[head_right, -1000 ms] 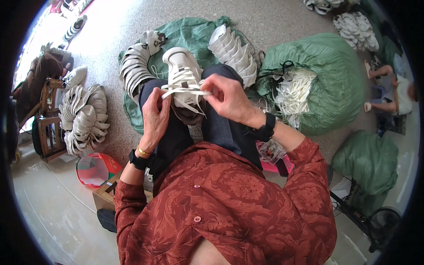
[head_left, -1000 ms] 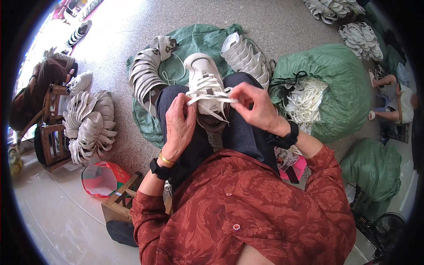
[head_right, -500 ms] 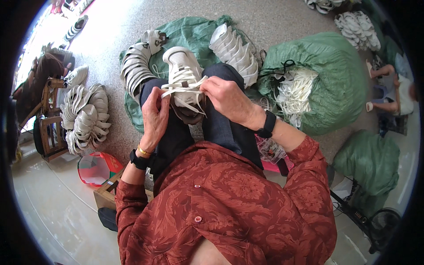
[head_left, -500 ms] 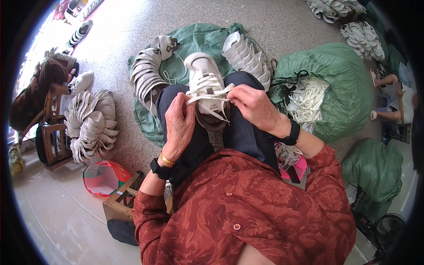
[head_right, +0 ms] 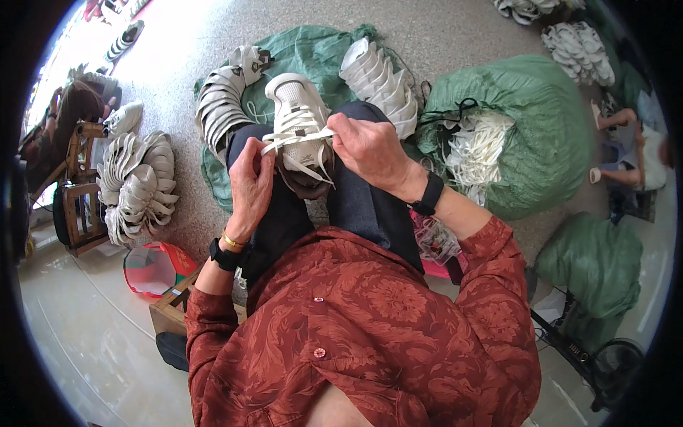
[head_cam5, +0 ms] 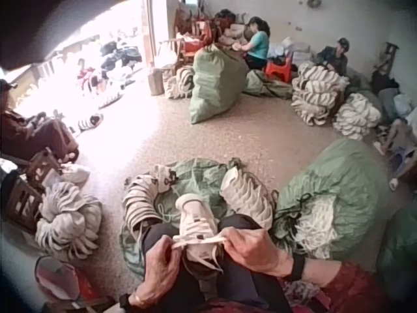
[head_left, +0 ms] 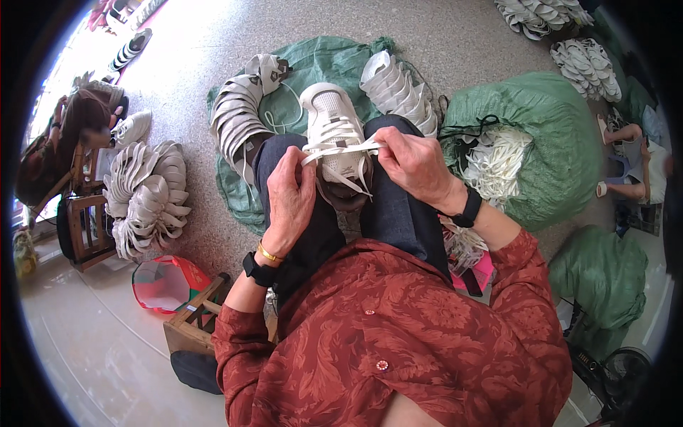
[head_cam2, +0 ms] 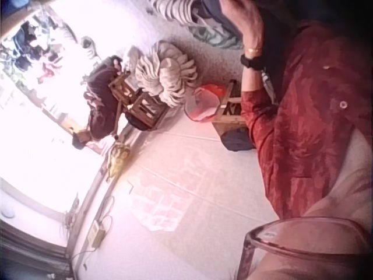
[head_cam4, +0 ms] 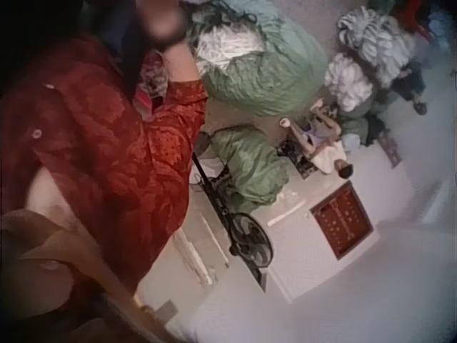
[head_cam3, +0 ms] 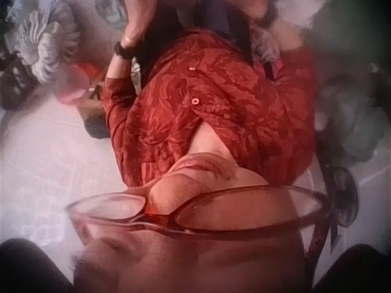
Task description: Lacing a white shoe in a shoe manufacturing workshop.
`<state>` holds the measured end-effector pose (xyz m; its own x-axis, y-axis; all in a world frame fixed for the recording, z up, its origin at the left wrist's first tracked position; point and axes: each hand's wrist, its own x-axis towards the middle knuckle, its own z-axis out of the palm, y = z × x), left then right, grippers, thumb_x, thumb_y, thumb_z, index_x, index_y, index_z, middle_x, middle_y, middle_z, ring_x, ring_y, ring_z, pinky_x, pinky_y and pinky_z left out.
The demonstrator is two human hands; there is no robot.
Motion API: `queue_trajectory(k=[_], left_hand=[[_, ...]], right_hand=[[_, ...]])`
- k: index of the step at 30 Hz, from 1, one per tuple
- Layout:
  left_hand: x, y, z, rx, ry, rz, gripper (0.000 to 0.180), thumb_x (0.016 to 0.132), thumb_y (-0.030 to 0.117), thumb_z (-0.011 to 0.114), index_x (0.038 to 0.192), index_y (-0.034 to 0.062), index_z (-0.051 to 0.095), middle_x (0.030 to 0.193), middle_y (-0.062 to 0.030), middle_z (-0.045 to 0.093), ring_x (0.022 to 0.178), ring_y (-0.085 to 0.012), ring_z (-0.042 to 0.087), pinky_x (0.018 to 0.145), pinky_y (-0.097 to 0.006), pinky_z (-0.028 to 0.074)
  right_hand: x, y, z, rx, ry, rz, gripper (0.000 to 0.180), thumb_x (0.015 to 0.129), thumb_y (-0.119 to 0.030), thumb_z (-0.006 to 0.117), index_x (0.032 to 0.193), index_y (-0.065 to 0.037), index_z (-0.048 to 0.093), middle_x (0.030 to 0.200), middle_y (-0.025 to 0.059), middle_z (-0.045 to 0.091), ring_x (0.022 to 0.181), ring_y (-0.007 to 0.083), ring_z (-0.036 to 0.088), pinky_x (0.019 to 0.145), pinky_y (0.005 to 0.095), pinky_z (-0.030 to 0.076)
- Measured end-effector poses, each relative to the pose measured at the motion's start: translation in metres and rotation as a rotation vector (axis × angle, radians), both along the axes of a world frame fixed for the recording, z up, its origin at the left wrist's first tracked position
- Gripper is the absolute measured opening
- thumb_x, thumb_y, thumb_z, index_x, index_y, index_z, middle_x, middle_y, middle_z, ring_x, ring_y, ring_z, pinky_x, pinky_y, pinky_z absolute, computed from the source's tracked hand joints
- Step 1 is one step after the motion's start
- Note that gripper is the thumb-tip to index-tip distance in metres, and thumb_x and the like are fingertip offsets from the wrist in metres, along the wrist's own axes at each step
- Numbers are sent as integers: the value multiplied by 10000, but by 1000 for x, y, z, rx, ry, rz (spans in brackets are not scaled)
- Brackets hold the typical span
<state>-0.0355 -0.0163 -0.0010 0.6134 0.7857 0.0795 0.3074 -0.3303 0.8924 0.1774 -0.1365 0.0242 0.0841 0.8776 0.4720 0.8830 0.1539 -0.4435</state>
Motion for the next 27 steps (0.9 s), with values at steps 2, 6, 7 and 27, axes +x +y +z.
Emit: queue_trajectory(k=[2, 6, 7, 27], left_hand=[[1, 0, 2, 9, 7, 3, 91, 947, 27, 593, 909, -5, 517, 731, -118, 514, 593, -199, 483, 562, -336, 420], [1, -1, 7, 26, 24, 3, 95, 937, 12, 602, 904, -3, 515, 734, -125, 531, 607, -214, 522, 576, -340, 439], [1, -1, 8, 18, 18, 3, 97, 934, 8, 605, 904, -3, 513, 737, -128, 540, 612, -224, 536, 581, -344, 446], [-11, -11, 16, 155, 4, 97, 223, 864, -18, 695, 897, 10, 477, 746, -74, 541, 609, -181, 557, 574, -314, 461]], right_hand=[[-3, -1, -5, 15, 87, 3, 247, 813, 48, 665, 1009, -49, 549, 741, 94, 632, 632, 267, 671, 548, 367, 515], [-9, -5, -4, -38, 149, 49, 236, 824, 45, 659, 1012, -42, 547, 737, 100, 626, 645, 275, 675, 563, 370, 519], [-9, -5, -8, -31, 170, 34, 232, 828, 43, 658, 1013, -41, 546, 735, 101, 624, 646, 277, 676, 565, 372, 520], [0, -6, -13, -8, 187, -69, 200, 872, 44, 625, 1043, -28, 549, 759, 133, 624, 655, 309, 668, 571, 395, 514]])
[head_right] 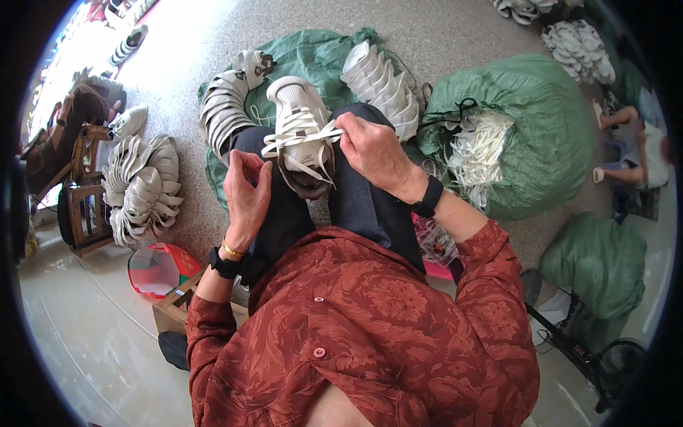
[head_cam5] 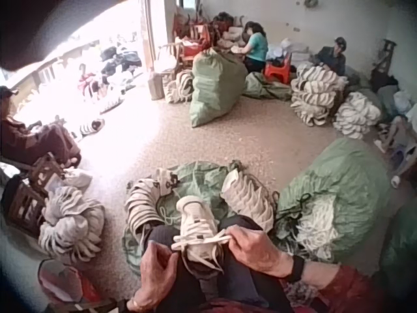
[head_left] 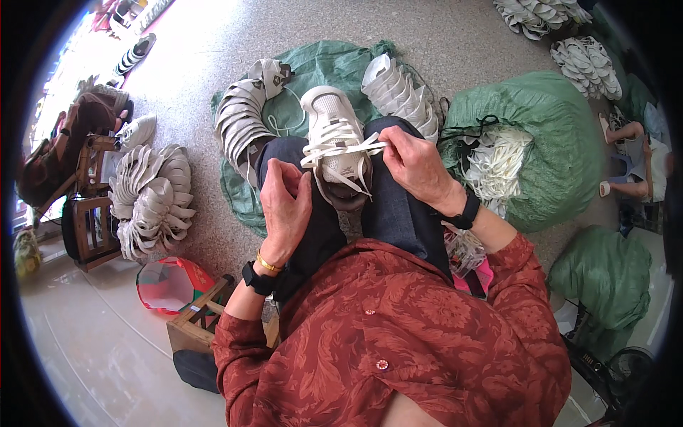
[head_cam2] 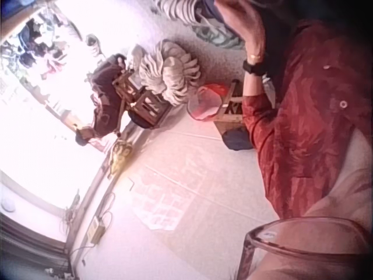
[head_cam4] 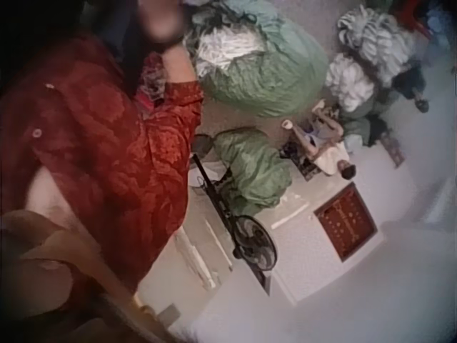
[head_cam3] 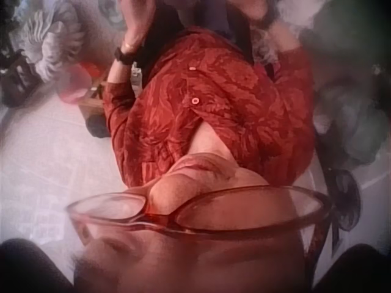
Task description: Lacing a white shoe in a shoe manufacturing workshop.
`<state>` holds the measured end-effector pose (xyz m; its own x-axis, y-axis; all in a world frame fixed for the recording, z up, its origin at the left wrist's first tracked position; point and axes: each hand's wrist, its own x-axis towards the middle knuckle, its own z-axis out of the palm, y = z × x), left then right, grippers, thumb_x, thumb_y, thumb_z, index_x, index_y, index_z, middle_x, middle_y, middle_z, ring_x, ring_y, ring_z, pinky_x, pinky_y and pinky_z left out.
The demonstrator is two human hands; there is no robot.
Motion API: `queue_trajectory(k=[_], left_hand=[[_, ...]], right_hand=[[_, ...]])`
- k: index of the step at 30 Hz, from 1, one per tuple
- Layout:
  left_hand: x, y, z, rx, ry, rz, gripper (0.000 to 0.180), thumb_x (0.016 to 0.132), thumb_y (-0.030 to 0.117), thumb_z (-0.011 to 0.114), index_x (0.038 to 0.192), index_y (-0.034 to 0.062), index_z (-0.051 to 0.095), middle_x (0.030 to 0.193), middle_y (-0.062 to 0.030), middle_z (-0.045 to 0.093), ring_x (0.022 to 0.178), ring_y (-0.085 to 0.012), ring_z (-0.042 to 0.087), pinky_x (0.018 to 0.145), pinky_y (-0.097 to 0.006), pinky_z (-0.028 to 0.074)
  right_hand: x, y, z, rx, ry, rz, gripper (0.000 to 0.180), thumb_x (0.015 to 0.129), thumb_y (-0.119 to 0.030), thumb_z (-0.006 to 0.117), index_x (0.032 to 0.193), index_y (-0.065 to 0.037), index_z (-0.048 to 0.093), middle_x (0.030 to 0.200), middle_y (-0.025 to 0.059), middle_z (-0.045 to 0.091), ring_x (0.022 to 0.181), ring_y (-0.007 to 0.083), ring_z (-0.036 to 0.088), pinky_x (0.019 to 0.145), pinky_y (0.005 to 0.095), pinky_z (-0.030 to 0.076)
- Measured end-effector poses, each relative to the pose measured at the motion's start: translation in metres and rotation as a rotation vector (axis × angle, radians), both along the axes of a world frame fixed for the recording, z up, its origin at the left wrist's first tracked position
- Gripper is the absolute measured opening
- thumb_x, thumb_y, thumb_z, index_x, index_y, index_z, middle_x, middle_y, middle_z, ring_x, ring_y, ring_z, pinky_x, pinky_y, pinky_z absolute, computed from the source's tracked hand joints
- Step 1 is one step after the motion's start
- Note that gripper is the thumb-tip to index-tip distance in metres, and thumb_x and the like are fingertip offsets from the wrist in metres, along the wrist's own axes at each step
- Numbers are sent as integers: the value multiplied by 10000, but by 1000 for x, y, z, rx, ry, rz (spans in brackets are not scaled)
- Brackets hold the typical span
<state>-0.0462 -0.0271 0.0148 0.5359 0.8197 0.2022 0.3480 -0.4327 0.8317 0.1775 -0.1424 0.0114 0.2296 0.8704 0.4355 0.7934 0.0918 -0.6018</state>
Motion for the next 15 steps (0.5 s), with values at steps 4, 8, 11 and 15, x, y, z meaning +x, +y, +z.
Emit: queue_trajectory(k=[4, 8, 11, 15], left_hand=[[-10, -4, 1, -7, 131, -141, 211, 856, -23, 708, 863, 9, 500, 791, -69, 587, 655, -139, 585, 597, -290, 473], [-4, -15, 2, -33, 53, -260, 187, 826, -44, 710, 869, -5, 531, 773, -91, 579, 644, -201, 605, 597, -306, 482], [-3, -14, 2, -26, 78, -271, 185, 821, -48, 709, 862, -4, 534, 790, -94, 589, 656, -206, 609, 607, -307, 489], [-6, -14, 2, 9, 86, -317, 184, 816, -46, 714, 863, -9, 540, 815, -103, 595, 670, -216, 614, 613, -311, 496]], right_hand=[[-3, -1, 3, -41, 132, 2, 168, 887, 19, 654, 1033, -21, 579, 771, 114, 624, 663, 240, 682, 578, 342, 525], [-7, -1, 0, -107, 238, 27, 177, 887, 0, 678, 1043, -16, 596, 808, 123, 643, 670, 213, 685, 573, 317, 520], [-7, -2, -5, -92, 193, 36, 189, 873, 15, 670, 1052, -8, 612, 845, 137, 659, 679, 226, 684, 593, 327, 524], [-3, -1, -8, -98, 107, 61, 177, 858, 29, 652, 1033, 7, 632, 889, 148, 671, 712, 241, 687, 636, 350, 536]])
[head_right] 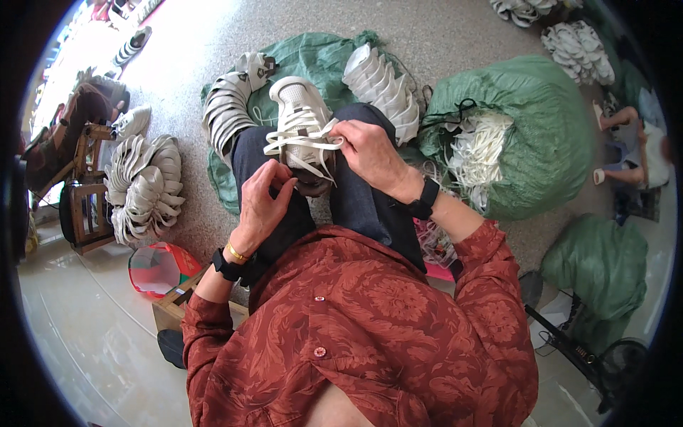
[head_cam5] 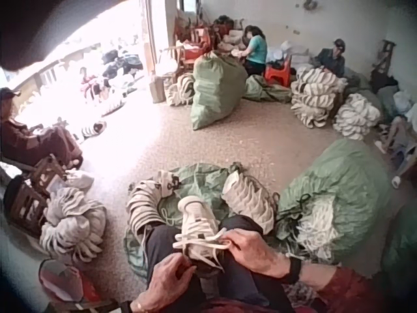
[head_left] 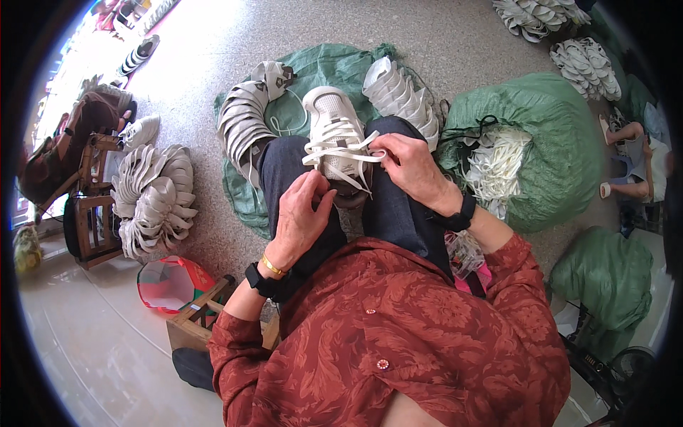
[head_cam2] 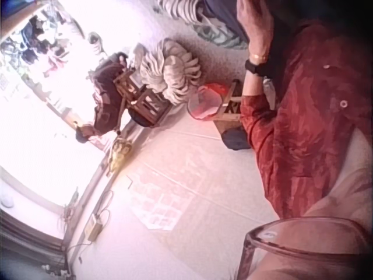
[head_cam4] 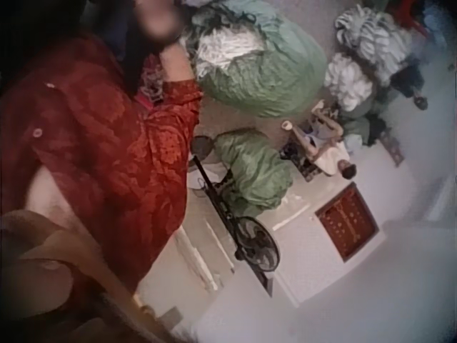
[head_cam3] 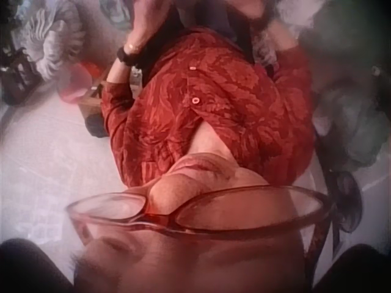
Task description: Lacing a white shoe in a shoe manufacturing workshop.
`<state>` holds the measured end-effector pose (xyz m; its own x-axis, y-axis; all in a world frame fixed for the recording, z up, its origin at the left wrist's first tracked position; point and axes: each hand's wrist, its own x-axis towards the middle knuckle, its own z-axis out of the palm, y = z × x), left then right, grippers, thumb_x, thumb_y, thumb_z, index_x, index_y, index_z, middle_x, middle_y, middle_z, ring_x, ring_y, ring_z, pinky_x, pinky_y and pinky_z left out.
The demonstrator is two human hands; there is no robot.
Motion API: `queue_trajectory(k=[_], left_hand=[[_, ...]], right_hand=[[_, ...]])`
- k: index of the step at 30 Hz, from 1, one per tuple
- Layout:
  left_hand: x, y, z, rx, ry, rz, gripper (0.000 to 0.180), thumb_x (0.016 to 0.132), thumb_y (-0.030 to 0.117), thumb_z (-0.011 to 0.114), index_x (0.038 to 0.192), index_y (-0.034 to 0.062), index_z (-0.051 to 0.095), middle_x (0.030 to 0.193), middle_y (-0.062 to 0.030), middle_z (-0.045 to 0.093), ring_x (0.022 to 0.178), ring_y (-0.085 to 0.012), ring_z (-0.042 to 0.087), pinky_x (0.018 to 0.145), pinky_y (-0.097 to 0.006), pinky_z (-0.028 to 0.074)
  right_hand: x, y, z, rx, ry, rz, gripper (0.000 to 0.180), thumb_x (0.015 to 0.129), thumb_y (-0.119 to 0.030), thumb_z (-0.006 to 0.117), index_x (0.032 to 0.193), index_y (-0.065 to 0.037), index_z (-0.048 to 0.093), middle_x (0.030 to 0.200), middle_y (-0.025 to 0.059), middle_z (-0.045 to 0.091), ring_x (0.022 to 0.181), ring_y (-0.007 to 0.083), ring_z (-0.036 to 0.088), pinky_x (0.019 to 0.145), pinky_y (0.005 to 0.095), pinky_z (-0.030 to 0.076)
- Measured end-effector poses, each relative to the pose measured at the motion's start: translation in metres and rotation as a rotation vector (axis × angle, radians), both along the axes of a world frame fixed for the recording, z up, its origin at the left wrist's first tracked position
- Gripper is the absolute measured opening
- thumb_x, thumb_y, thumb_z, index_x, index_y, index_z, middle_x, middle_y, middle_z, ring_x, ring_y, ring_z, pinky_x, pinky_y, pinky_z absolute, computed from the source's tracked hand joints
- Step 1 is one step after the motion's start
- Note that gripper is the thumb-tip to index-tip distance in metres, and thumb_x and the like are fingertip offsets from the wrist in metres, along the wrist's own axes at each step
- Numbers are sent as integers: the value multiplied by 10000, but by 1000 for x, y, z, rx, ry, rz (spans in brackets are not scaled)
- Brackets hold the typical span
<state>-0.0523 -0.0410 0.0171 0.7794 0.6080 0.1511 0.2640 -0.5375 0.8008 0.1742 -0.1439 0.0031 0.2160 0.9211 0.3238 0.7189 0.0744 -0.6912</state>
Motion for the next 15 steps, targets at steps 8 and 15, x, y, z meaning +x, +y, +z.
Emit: queue_trajectory(k=[8, 15], left_hand=[[9, -8, 6, 201, -54, -116, 202, 808, 8, 702, 932, 19, 543, 876, -127, 548, 846, -347, 571, 728, -436, 482], [41, -7, 8, 392, -77, -220, 218, 816, 11, 650, 1014, 41, 563, 948, -133, 511, 899, -323, 543, 792, -427, 479]], right_hand=[[6, 1, -4, -46, 59, 30, 111, 902, -2, 624, 1011, 17, 626, 838, 153, 667, 667, 225, 694, 601, 353, 537], [7, 7, 0, -78, 87, -11, 92, 956, -63, 602, 918, 14, 567, 717, 133, 647, 575, 211, 671, 535, 339, 514]])
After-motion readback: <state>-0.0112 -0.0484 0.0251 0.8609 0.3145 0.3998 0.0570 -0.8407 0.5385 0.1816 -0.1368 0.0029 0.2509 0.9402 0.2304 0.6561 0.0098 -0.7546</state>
